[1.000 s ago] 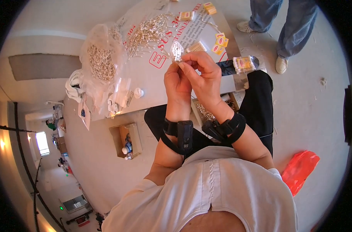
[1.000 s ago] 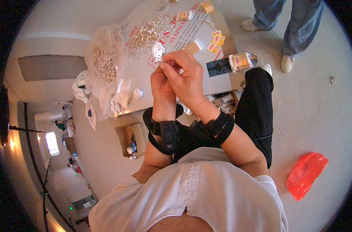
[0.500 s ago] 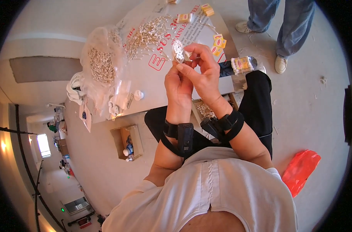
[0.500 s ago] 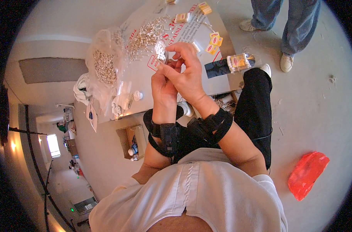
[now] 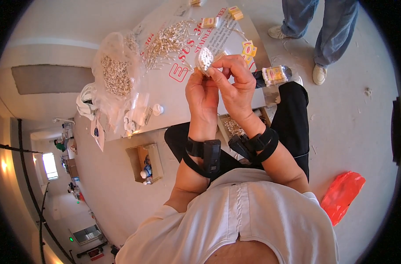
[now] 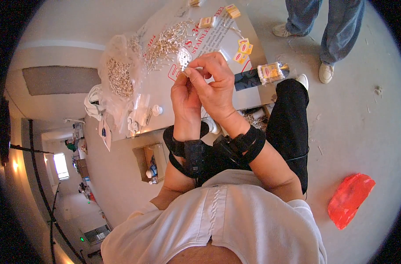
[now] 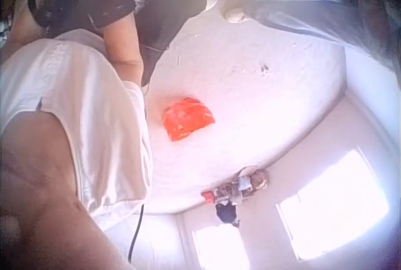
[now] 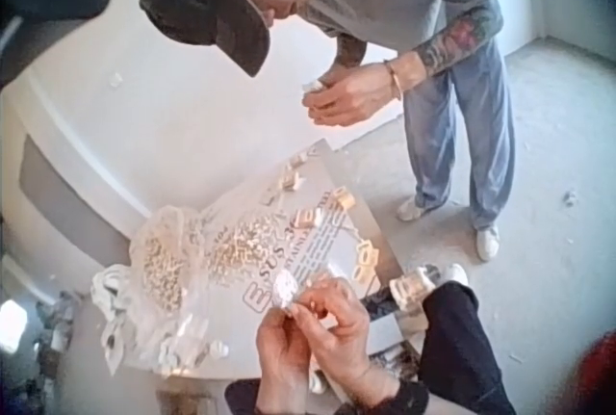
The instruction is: Organizing and packaging bundles of cotton swabs into small plastic sleeves.
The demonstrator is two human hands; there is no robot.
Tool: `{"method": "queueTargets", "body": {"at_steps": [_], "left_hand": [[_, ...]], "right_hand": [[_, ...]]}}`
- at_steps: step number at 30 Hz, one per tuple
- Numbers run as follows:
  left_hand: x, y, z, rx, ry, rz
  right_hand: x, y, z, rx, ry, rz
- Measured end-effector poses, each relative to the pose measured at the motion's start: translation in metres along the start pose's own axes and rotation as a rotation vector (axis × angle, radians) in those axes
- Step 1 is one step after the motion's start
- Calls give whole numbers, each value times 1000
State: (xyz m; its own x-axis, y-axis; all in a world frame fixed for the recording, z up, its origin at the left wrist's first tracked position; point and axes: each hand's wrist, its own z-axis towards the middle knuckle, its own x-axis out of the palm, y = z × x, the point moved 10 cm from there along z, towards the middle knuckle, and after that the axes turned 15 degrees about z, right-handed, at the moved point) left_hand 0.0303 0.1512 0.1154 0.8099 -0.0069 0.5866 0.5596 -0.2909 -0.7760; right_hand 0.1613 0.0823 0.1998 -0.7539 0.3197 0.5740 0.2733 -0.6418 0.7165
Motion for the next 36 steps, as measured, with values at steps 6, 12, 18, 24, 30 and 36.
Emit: {"method": "queueTargets", "body": {"at_steps": [6, 12, 18, 24, 30, 36], "left_hand": [[-4, -7, 4, 89, 16, 49], [2, -20, 5, 182, 57, 62], [10, -31, 3, 257, 36, 164], [25, -39, 4, 292, 46, 199], [41, -45, 3, 324, -5, 215], [54, -49, 8, 371, 38, 215]], "right_hand": [[2, 3, 0, 9, -7, -6], [2, 5, 2, 19, 1, -15], [3, 10, 6, 13, 4, -22], [0, 17, 14, -6, -44, -16], [-4, 25, 26, -44, -47, 6], [-7, 24, 37, -36, -68, 93]]}}
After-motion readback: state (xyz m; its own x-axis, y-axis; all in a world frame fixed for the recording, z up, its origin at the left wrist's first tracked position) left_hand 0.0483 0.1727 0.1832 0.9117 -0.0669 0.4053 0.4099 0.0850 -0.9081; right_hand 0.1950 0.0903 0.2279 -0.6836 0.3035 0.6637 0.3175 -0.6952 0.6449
